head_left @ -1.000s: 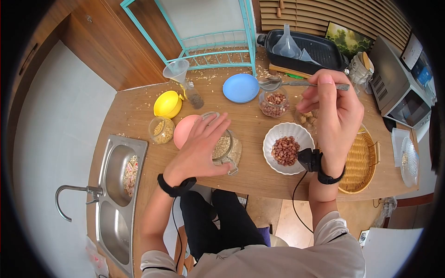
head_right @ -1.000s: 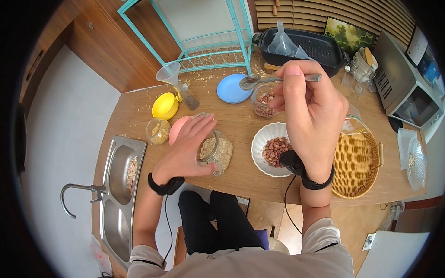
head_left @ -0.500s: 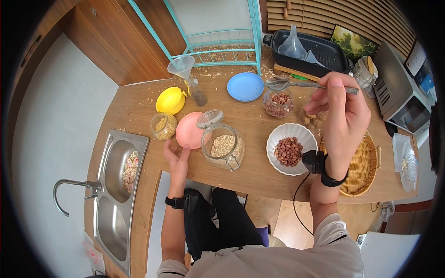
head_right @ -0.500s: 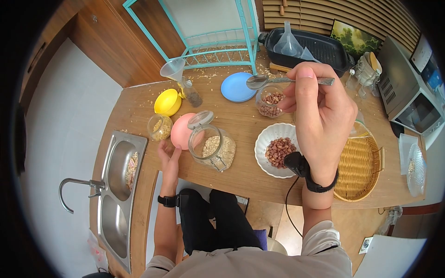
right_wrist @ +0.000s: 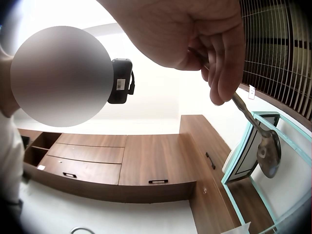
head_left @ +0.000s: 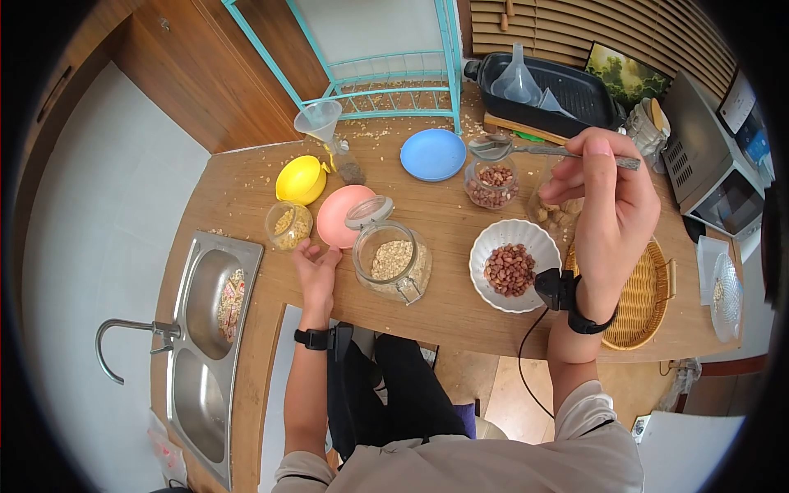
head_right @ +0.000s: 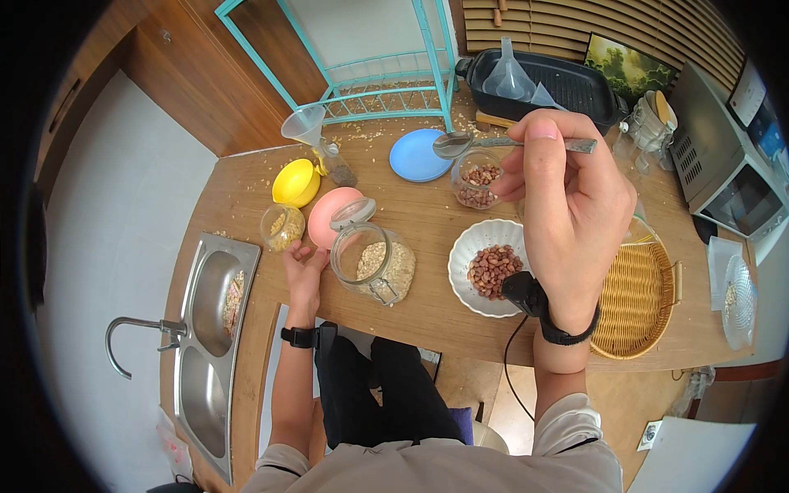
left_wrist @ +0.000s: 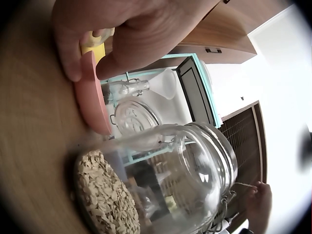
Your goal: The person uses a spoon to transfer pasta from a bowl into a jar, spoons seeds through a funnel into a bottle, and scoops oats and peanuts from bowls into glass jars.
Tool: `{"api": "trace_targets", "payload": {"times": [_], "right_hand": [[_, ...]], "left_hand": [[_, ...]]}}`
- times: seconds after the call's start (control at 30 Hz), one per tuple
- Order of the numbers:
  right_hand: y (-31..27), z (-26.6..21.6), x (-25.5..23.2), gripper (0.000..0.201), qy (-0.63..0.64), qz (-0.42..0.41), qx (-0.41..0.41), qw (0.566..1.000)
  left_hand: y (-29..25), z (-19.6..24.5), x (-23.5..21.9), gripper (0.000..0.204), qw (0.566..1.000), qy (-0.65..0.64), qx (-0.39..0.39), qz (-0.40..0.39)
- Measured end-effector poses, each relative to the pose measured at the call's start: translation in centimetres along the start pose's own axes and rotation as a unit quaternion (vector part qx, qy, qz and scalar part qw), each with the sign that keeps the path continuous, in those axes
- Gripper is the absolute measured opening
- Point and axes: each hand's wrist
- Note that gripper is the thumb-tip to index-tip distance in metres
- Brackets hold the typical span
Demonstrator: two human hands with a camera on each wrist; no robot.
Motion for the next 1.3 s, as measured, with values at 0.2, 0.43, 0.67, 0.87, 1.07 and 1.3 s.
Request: {"api": "trace_targets", "payload": {"times": [0.2, 0.43, 0.67, 0.87, 1.07, 1.3], "right_hand": [[0.1, 0.1, -0.2, 0.022, 0.002, 0.006, 0.002, 1.0], [0.0, 0.1, -0.1, 0.023, 0.005, 0.004, 0.001, 1.0], [0.0, 0.0, -0.2, 0.023, 0.001, 0.0, 0.002, 1.0], [0.2, 0.1, -0.3, 0.023, 0.008, 0.006, -0.003, 1.0], [0.1, 0.1, -0.3, 0.023, 0.01, 0.005, 0.002, 1.0], [0.1, 0.1, -0.2, 0.022, 0.015, 0.003, 0.0, 1.0]], "left_hand": [[-3.3, 0.4, -1.1, 0.04, 0.997, -0.018, 0.073, 0.032], [-9.9, 8.9, 2.2, 0.053, 0.952, 0.152, 0.262, -0.037], [-9.4, 10.3, 5.9, 0.09, 0.845, 0.356, 0.383, -0.112], [-8.7, 10.1, 6.0, 0.089, 0.866, 0.336, 0.34, -0.147], [-8.1, 11.3, 4.3, 0.089, 0.859, 0.345, 0.332, -0.183], [-6.9, 11.9, 2.0, 0.093, 0.852, 0.363, 0.316, -0.209]]}}
Point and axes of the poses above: each hand's wrist, its own y-axis towards the middle knuckle, its own x-axis out of the palm, z = x × y
